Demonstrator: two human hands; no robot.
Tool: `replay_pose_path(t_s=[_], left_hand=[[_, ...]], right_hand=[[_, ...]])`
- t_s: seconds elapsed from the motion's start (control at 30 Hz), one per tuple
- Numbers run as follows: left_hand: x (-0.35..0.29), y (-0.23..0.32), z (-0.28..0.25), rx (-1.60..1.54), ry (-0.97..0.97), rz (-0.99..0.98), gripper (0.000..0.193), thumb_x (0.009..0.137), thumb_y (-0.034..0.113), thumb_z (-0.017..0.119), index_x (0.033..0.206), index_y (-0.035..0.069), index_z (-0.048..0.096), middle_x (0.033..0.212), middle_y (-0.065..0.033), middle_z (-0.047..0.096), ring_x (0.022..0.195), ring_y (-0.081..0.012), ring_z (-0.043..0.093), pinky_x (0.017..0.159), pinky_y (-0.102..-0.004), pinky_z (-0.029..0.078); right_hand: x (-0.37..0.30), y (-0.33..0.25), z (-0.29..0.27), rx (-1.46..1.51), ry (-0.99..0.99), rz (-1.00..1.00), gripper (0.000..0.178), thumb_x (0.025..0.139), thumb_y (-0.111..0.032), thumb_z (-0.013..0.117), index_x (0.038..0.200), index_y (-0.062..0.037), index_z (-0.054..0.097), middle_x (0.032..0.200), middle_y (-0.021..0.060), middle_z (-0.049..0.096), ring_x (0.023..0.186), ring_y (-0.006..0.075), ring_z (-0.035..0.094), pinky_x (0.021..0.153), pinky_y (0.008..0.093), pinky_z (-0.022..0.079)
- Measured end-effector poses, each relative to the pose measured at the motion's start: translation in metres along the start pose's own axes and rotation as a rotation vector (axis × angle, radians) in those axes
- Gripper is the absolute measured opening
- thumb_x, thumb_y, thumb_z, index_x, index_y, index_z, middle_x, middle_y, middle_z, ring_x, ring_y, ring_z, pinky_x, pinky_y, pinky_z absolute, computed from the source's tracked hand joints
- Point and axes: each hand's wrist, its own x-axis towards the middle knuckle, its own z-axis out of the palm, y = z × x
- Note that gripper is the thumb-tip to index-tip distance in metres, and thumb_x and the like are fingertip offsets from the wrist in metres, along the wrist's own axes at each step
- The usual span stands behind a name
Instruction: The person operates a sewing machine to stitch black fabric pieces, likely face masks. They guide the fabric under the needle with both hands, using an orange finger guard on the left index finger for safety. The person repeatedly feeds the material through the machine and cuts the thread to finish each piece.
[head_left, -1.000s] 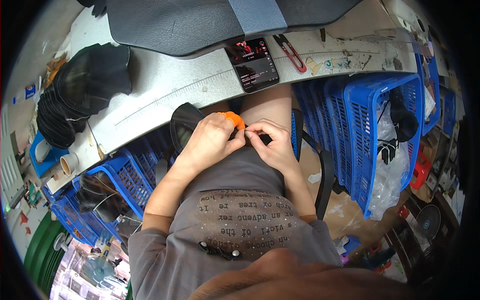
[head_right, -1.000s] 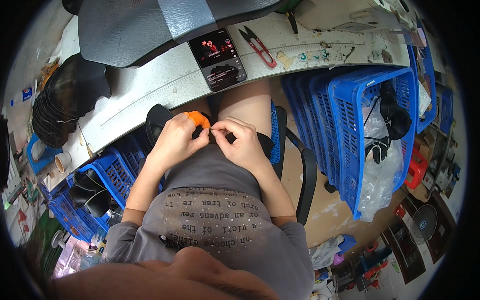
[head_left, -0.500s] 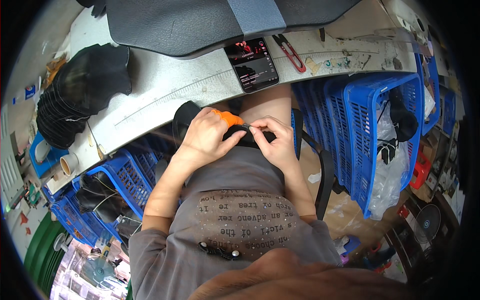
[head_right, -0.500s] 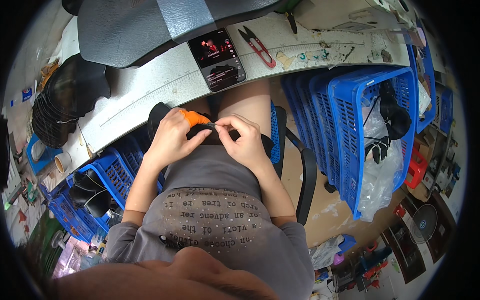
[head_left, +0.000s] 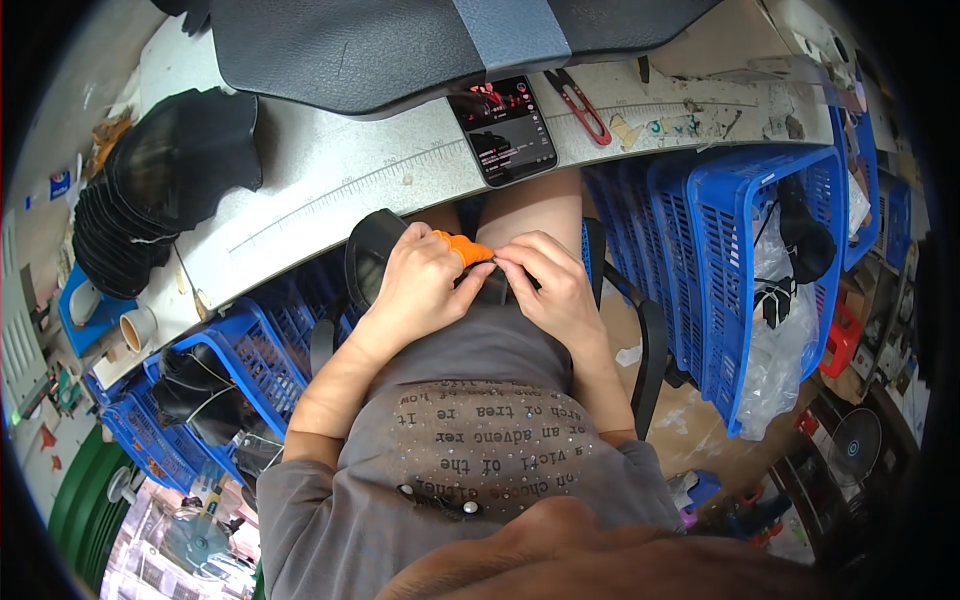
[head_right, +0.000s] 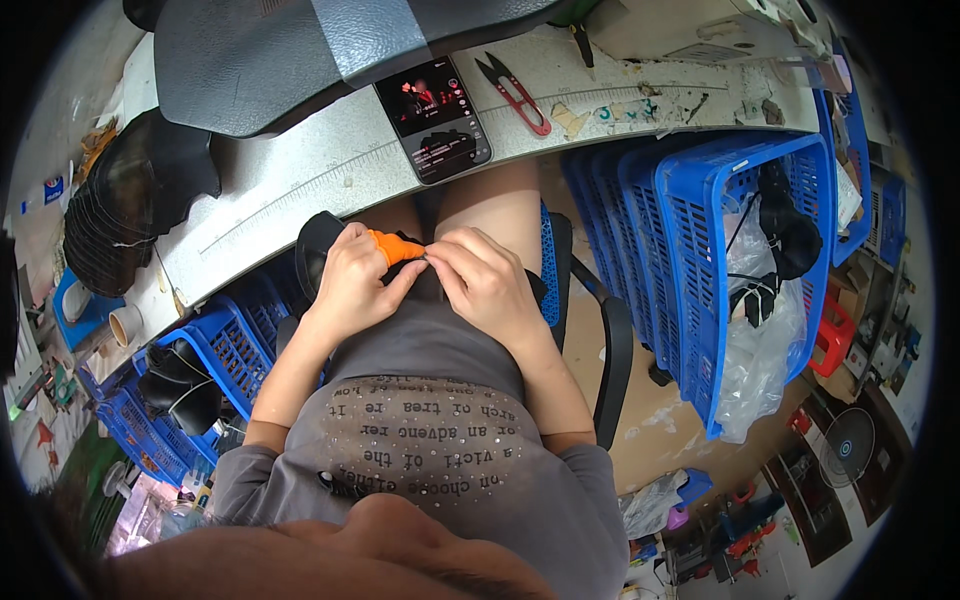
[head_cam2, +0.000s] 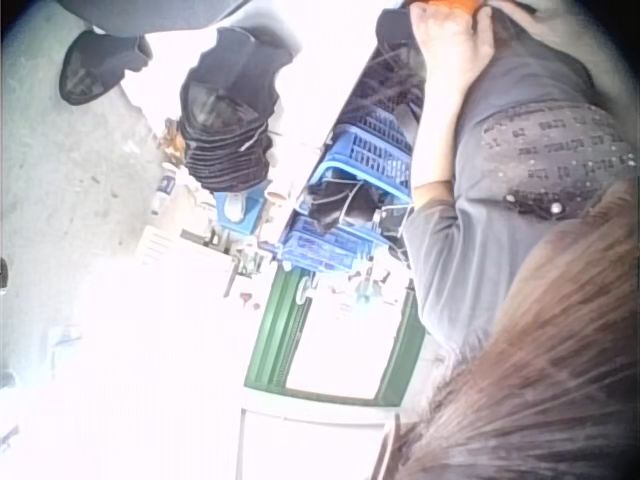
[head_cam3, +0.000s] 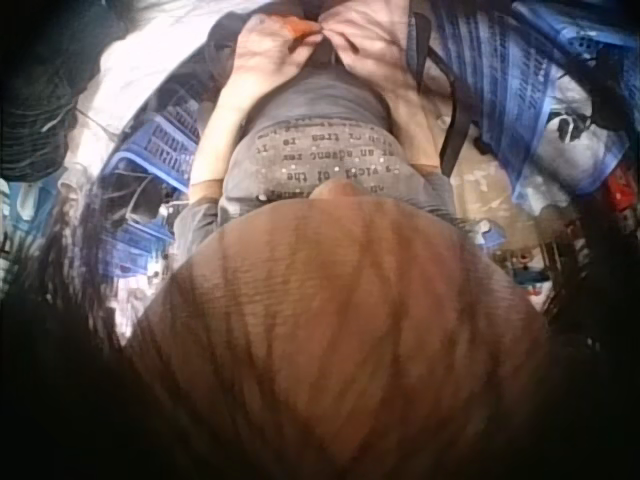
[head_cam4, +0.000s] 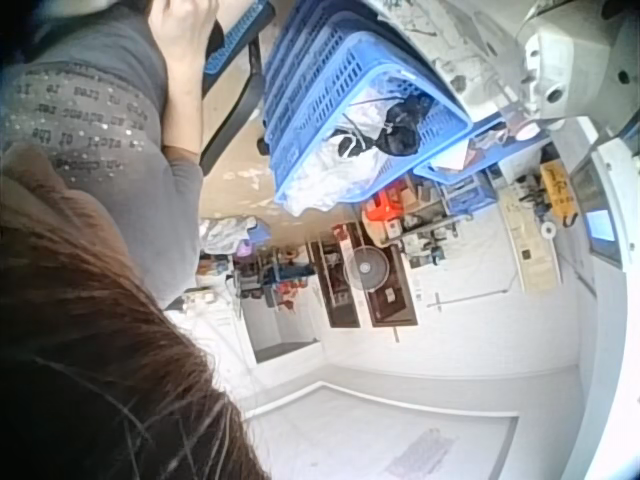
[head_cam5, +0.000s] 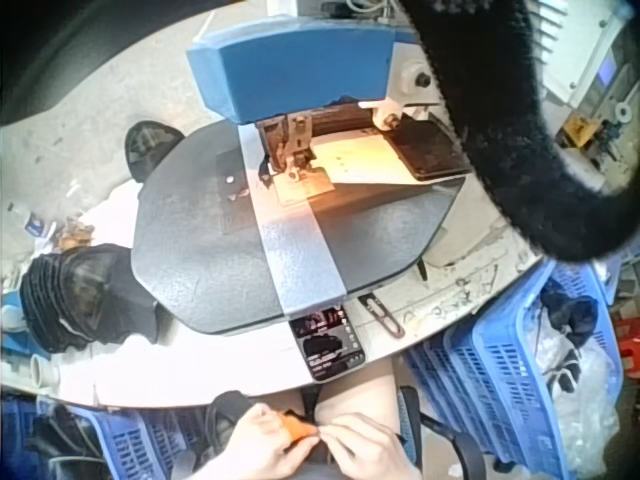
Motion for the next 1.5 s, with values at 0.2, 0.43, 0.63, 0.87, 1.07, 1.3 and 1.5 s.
replay_pose_path(t_s=[0.2,0.43,0.63,0.87,1.07,1.3,1.5], left_hand=[[-0.003,-0.001,0.006,-0.015,0.057,0.017,0.015,0.074,0.015,0.078,0.081,0.003,0.072,0.065,-0.0118,0.062,0.058,-0.0277,0.053,0.067,-0.0362,0.043],[-0.004,-0.003,0.012,-0.075,0.114,0.001,0.014,0.071,0.011,0.078,0.082,0.004,0.072,0.069,-0.0104,0.065,0.059,-0.0265,0.054,0.067,-0.0348,0.042],[-0.003,-0.004,0.014,-0.118,0.174,0.013,0.017,0.068,0.01,0.078,0.083,0.004,0.071,0.068,-0.0094,0.064,0.059,-0.0262,0.053,0.066,-0.0347,0.041],[0.002,-0.001,0.012,-0.073,0.165,-0.007,0.017,0.067,0.015,0.077,0.075,0.002,0.07,0.058,-0.0109,0.058,0.056,-0.0291,0.052,0.066,-0.0369,0.045],[0.005,0.005,0.009,-0.1,0.176,-0.033,0.017,0.067,0.016,0.076,0.075,0.002,0.07,0.06,-0.0118,0.06,0.055,-0.0285,0.052,0.065,-0.0363,0.044],[0.005,0.005,0.011,-0.152,0.204,-0.027,0.012,0.065,0.007,0.075,0.076,0.004,0.07,0.064,-0.009,0.061,0.058,-0.0258,0.049,0.064,-0.0345,0.041],[0.003,0.005,0.008,-0.121,0.163,-0.053,0.013,0.065,0.008,0.076,0.076,0.004,0.07,0.065,-0.0096,0.063,0.059,-0.0264,0.05,0.064,-0.0346,0.042]], right_hand=[[0.001,-0.002,-0.004,-0.002,-0.052,-0.022,0.014,0.079,0.003,0.069,0.092,0.0019,0.064,0.087,0.0109,0.063,0.072,0.0279,0.065,0.062,0.0361,0.053],[-0.004,0.002,0.005,0.02,0.013,-0.059,0.015,0.079,0.003,0.068,0.093,0.0022,0.062,0.087,0.011,0.063,0.067,0.0274,0.065,0.058,0.0347,0.054],[-0.004,0.007,0.003,0.093,0.026,-0.047,0.016,0.08,0.003,0.069,0.095,0.0018,0.064,0.088,0.0113,0.064,0.067,0.0264,0.066,0.059,0.033,0.054],[0.0,0.001,-0.003,0.0,0.001,-0.091,0.015,0.079,0.007,0.069,0.093,0.0036,0.065,0.086,0.0118,0.066,0.066,0.0231,0.065,0.057,0.0314,0.052],[-0.003,0.002,0.003,-0.044,0.043,-0.125,0.017,0.077,0.007,0.069,0.093,0.0032,0.064,0.084,0.0114,0.065,0.065,0.0233,0.065,0.056,0.0315,0.052],[-0.005,0.003,0.012,-0.039,0.116,-0.139,0.019,0.078,0.005,0.068,0.096,0.0021,0.062,0.086,0.0107,0.063,0.066,0.0253,0.065,0.057,0.0335,0.054],[-0.007,0.008,0.009,0.041,0.065,-0.085,0.018,0.079,0.004,0.069,0.097,0.0029,0.063,0.088,0.0115,0.064,0.068,0.026,0.066,0.058,0.0343,0.054]])
